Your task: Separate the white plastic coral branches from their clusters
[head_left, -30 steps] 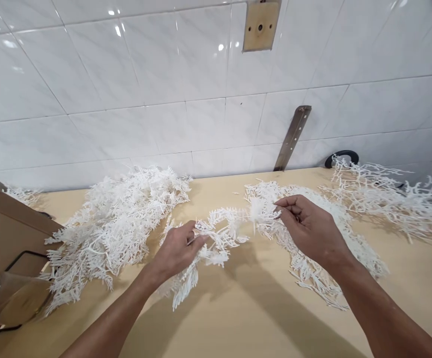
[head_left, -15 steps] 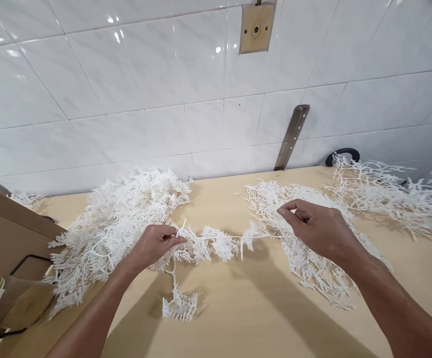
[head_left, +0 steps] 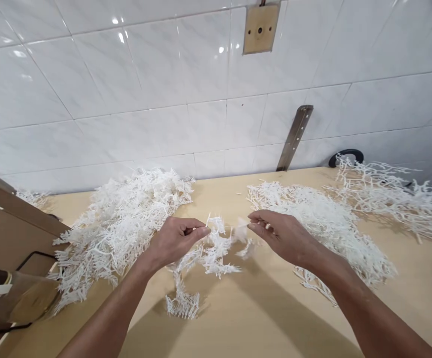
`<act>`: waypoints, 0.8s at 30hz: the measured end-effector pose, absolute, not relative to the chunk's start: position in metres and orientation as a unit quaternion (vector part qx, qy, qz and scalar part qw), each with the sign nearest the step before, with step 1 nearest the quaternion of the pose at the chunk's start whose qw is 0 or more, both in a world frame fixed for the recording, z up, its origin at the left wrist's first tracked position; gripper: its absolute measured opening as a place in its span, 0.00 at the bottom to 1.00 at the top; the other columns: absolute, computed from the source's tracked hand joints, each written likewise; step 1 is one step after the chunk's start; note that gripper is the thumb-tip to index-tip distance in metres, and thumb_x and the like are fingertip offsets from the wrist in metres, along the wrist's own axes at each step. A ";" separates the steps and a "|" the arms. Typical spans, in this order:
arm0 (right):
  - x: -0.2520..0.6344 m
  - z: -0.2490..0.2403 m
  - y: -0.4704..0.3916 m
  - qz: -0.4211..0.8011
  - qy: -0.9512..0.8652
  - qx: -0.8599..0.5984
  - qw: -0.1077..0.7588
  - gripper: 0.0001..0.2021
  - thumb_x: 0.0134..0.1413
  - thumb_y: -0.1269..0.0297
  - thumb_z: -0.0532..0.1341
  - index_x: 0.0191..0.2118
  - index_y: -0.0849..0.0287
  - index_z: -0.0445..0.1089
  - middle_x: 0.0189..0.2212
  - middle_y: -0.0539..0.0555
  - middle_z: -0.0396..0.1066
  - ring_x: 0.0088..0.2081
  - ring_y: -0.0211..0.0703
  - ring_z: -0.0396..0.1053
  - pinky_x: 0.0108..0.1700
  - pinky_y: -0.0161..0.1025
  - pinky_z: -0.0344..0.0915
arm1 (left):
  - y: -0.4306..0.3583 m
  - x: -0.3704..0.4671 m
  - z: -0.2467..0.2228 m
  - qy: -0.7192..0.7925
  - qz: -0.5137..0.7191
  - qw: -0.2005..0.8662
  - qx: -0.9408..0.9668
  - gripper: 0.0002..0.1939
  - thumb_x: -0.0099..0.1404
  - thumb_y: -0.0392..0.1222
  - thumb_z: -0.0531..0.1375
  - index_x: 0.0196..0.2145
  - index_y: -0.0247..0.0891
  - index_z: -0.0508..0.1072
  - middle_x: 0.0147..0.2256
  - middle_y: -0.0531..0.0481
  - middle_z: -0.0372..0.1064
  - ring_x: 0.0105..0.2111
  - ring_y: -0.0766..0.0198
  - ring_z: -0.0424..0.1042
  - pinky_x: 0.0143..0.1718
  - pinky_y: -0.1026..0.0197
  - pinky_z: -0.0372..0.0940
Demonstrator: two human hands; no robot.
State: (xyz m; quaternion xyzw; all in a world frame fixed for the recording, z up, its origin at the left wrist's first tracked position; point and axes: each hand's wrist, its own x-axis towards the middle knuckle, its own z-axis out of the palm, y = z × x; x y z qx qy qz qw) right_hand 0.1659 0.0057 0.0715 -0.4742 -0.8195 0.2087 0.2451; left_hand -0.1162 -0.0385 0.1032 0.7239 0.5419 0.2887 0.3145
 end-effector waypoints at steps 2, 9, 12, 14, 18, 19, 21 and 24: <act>0.155 0.076 0.001 0.232 -0.832 -0.424 0.272 0.21 0.61 0.50 0.59 0.57 0.51 0.67 0.53 0.58 0.72 0.49 0.53 0.72 0.44 0.47 0.69 | -0.036 -0.108 0.106 0.530 0.288 0.339 0.722 0.22 0.67 0.54 0.56 0.23 0.36 0.70 0.20 0.56 0.53 0.20 0.71 0.48 0.21 0.65 0.44; 0.118 0.087 -0.013 0.276 -0.820 -0.406 0.293 0.12 0.60 0.58 0.58 0.47 0.56 0.69 0.32 0.53 0.74 0.30 0.44 0.69 0.30 0.38 0.64 | -0.029 -0.089 0.117 0.488 0.326 0.418 0.693 0.22 0.66 0.57 0.58 0.24 0.36 0.72 0.18 0.57 0.50 0.19 0.72 0.47 0.20 0.65 0.44; 0.122 0.087 -0.003 0.290 -0.782 -0.414 0.364 0.08 0.55 0.64 0.59 0.41 0.57 0.71 0.27 0.50 0.72 0.27 0.41 0.67 0.28 0.36 0.62 | -0.027 -0.092 0.113 0.519 0.343 0.361 0.695 0.19 0.65 0.56 0.59 0.35 0.37 0.79 0.24 0.53 0.67 0.21 0.70 0.57 0.22 0.65 0.53; 0.131 0.085 0.005 0.318 -0.743 -0.418 0.414 0.14 0.50 0.65 0.63 0.44 0.57 0.72 0.31 0.51 0.74 0.30 0.42 0.69 0.30 0.36 0.64 | -0.025 -0.097 0.107 0.545 0.343 0.317 0.696 0.18 0.65 0.55 0.59 0.35 0.38 0.80 0.30 0.49 0.75 0.26 0.66 0.66 0.28 0.64 0.60; 0.148 0.075 0.021 0.435 -0.646 -0.429 0.458 0.16 0.47 0.58 0.66 0.43 0.59 0.73 0.30 0.54 0.74 0.29 0.46 0.71 0.27 0.39 0.66 | -0.023 -0.108 0.095 0.580 0.294 0.287 0.704 0.15 0.65 0.51 0.59 0.33 0.40 0.81 0.34 0.49 0.78 0.33 0.62 0.73 0.34 0.61 0.64; 0.151 0.072 0.023 0.473 -0.621 -0.423 0.460 0.17 0.48 0.55 0.65 0.43 0.59 0.72 0.29 0.54 0.73 0.28 0.47 0.71 0.26 0.40 0.66 | -0.023 -0.110 0.094 0.578 0.274 0.292 0.711 0.15 0.65 0.51 0.59 0.33 0.40 0.81 0.34 0.49 0.79 0.33 0.61 0.73 0.34 0.61 0.65; 0.153 0.069 0.027 0.539 -0.572 -0.409 0.464 0.20 0.49 0.51 0.66 0.44 0.58 0.72 0.27 0.54 0.72 0.26 0.47 0.71 0.24 0.41 0.65 | -0.025 -0.112 0.092 0.564 0.227 0.307 0.733 0.14 0.65 0.51 0.59 0.34 0.42 0.81 0.35 0.49 0.79 0.35 0.60 0.74 0.36 0.60 0.66; 0.152 0.074 0.028 0.572 -0.538 -0.410 0.464 0.20 0.48 0.49 0.67 0.43 0.57 0.72 0.25 0.53 0.71 0.23 0.46 0.70 0.22 0.41 0.64 | -0.027 -0.115 0.088 0.544 0.193 0.310 0.756 0.12 0.64 0.49 0.60 0.41 0.44 0.80 0.43 0.50 0.78 0.43 0.58 0.74 0.43 0.58 0.67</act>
